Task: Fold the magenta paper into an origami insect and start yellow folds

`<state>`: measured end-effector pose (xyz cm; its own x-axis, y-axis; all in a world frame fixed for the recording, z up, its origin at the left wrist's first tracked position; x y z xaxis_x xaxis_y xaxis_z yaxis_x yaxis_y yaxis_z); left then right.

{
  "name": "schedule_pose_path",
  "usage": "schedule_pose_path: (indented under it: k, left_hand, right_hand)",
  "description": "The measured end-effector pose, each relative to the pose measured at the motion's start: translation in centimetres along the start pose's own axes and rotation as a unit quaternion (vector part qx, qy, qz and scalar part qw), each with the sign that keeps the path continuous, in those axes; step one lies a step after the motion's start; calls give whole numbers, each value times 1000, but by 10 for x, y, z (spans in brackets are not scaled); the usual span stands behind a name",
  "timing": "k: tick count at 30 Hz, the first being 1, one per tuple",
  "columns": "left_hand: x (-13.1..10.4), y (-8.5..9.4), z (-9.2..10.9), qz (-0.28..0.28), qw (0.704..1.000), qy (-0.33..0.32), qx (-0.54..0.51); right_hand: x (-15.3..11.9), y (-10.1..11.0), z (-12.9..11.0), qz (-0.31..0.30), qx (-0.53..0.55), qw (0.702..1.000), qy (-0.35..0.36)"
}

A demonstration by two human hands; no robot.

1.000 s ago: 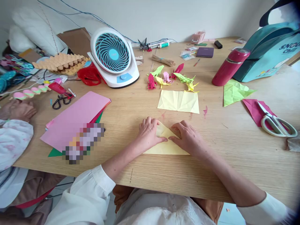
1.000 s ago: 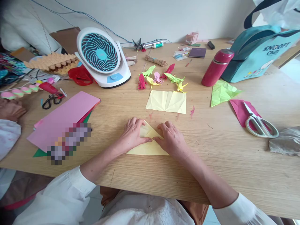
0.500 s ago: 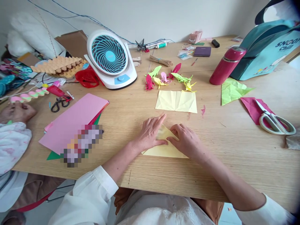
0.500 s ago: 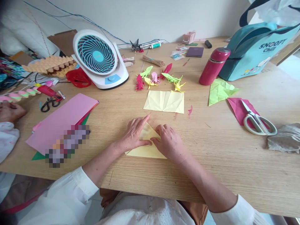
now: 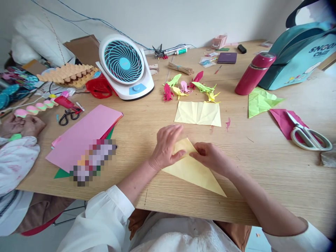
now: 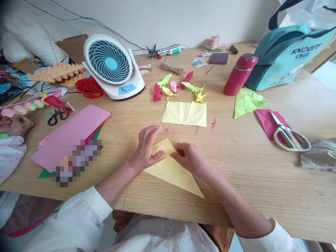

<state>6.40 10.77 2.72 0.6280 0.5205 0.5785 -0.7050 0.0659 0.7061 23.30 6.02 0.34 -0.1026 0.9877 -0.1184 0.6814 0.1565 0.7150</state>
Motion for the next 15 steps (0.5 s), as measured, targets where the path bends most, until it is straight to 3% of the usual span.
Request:
schedule_pose_path:
  k: [3, 5, 9, 11, 13, 15]
  left_hand:
    - [-1, 16, -18, 116, 986, 98, -70]
    - [-4, 18, -33, 148, 955, 183, -179]
    - [-10, -5, -45, 87, 836, 319, -439]
    - [-14, -16, -41, 44, 786, 355, -504]
    - [-16, -24, -36, 20, 769, 376, -517]
    - [-17, -27, -33, 10, 773, 385, -504]
  right_hand:
    - [4, 7, 13, 31, 209, 977, -33]
    - [6, 13, 19, 70, 321, 943, -57]
    - [7, 19, 19, 130, 406, 901, -75]
    - [7, 18, 16, 137, 425, 892, -67]
    - [7, 15, 15, 129, 440, 887, -58]
    - [8, 11, 15, 110, 449, 885, -56]
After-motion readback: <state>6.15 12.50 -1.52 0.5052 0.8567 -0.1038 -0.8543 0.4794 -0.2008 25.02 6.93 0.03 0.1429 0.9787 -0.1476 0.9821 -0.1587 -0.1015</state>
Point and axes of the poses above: each hand's wrist, its own x-axis towards the middle knuckle, its own y-axis out of the back of the hand, z = x × y, the point moved 5 cm from there along x, towards the middle knuckle, and after that the axes turned 9 degrees about -x, right-handed, at the moved point
